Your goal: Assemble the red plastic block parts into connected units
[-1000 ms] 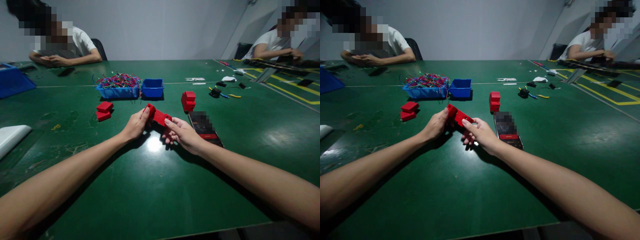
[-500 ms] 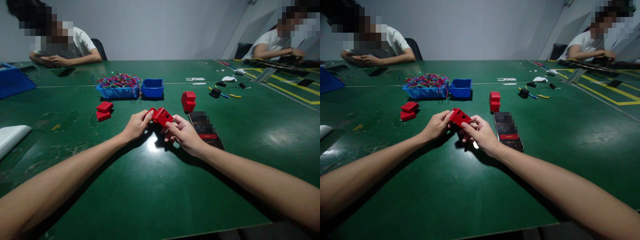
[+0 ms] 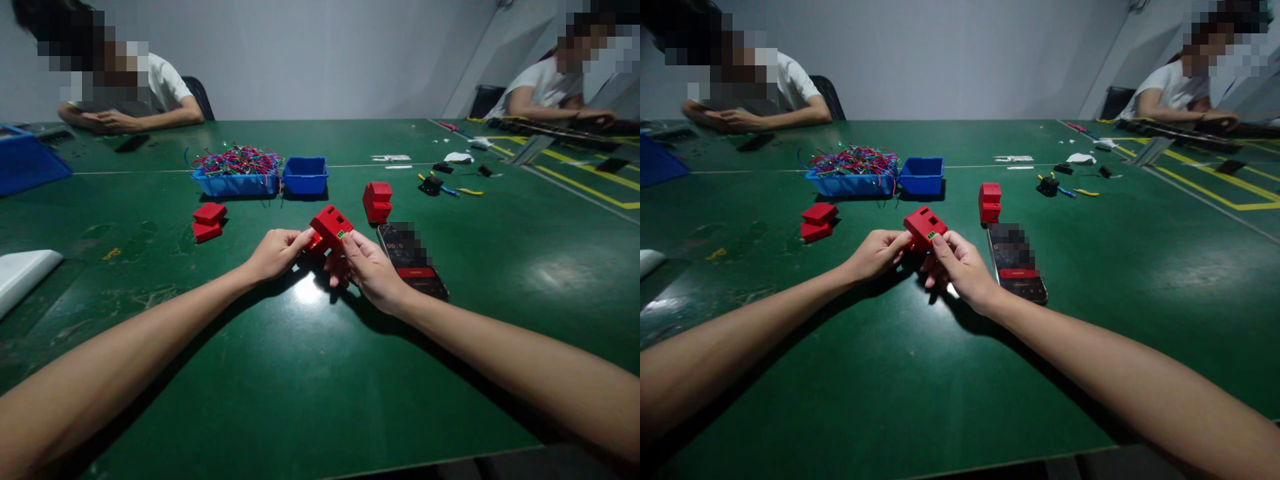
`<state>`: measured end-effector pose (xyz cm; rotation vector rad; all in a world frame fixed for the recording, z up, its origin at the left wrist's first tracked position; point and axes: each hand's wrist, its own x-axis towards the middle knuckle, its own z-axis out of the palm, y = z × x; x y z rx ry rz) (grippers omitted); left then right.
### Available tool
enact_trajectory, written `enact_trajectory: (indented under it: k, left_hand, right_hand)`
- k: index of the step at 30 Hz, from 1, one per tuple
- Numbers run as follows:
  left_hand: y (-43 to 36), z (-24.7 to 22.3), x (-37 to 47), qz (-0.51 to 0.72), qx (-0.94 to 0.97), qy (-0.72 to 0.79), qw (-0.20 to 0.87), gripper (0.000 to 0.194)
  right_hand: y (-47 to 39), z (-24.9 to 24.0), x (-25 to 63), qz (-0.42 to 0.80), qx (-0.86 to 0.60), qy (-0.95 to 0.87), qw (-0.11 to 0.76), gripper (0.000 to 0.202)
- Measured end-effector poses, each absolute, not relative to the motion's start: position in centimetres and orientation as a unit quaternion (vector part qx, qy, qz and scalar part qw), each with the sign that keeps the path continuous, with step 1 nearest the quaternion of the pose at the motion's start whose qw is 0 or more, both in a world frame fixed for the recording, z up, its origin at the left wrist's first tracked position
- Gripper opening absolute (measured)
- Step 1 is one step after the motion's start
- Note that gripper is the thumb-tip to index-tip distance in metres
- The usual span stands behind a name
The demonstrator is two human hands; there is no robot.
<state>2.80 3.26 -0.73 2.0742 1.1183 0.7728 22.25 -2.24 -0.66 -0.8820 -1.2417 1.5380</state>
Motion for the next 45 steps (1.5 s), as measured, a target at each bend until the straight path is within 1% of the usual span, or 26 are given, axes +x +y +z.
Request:
enact_trajectory:
  k: [3, 7, 14, 20, 23, 29, 34, 37, 39, 42, 45]
  left_hand:
    - [3.1, -0.7, 2.8, 0.298, 0.778, 0.431, 0.346, 0.061]
    - [3.3, -0.9, 2.7, 0.300, 0.781, 0.433, 0.334, 0.060]
    - [3.6, -1.2, 2.6, 0.332, 0.797, 0.417, 0.283, 0.037]
    - [3.2, -1.2, 2.7, 0.364, 0.795, 0.414, 0.251, 0.039]
    - [2.8, -1.3, 2.5, 0.388, 0.808, 0.391, 0.210, 0.042]
    - [2.5, -1.7, 1.9, 0.413, 0.823, 0.383, 0.068, 0.046]
    - [2.4, -1.8, 1.8, 0.436, 0.823, 0.363, 0.008, 0.046]
    - [2.5, -1.4, 1.7, 0.413, 0.831, 0.372, -0.015, 0.048]
    - [3.1, -1.1, 1.3, 0.368, 0.837, 0.403, -0.038, 0.052]
    - [4.7, -0.8, -0.1, 0.280, 0.806, 0.512, -0.099, 0.050]
    - [6.6, -0.7, -2.5, 0.238, 0.739, 0.615, -0.138, 0.054]
  right_hand:
    - [-2.2, -0.5, 22.3, 0.634, -0.370, -0.496, 0.464, 0.048]
    - [-2.3, -0.5, 22.3, 0.639, -0.372, -0.490, 0.461, 0.045]
    - [-2.6, -0.5, 22.2, 0.623, -0.325, -0.568, 0.429, 0.034]
    - [-2.6, -0.6, 22.3, 0.620, -0.326, -0.591, 0.401, 0.035]
    - [-2.6, -0.7, 22.1, 0.609, -0.330, -0.605, 0.392, 0.033]
    - [-2.4, -0.7, 21.9, 0.604, -0.348, -0.602, 0.390, 0.035]
    - [-2.1, -0.8, 21.9, 0.615, -0.366, -0.579, 0.391, 0.027]
    - [-2.0, -0.8, 21.8, 0.628, -0.375, -0.546, 0.408, 0.023]
    - [-1.9, -0.8, 21.8, 0.641, -0.384, -0.516, 0.420, 0.022]
    - [-1.8, -0.8, 22.0, 0.653, -0.391, -0.479, 0.438, 0.025]
    - [-1.6, -0.8, 22.3, 0.656, -0.390, -0.461, 0.453, 0.028]
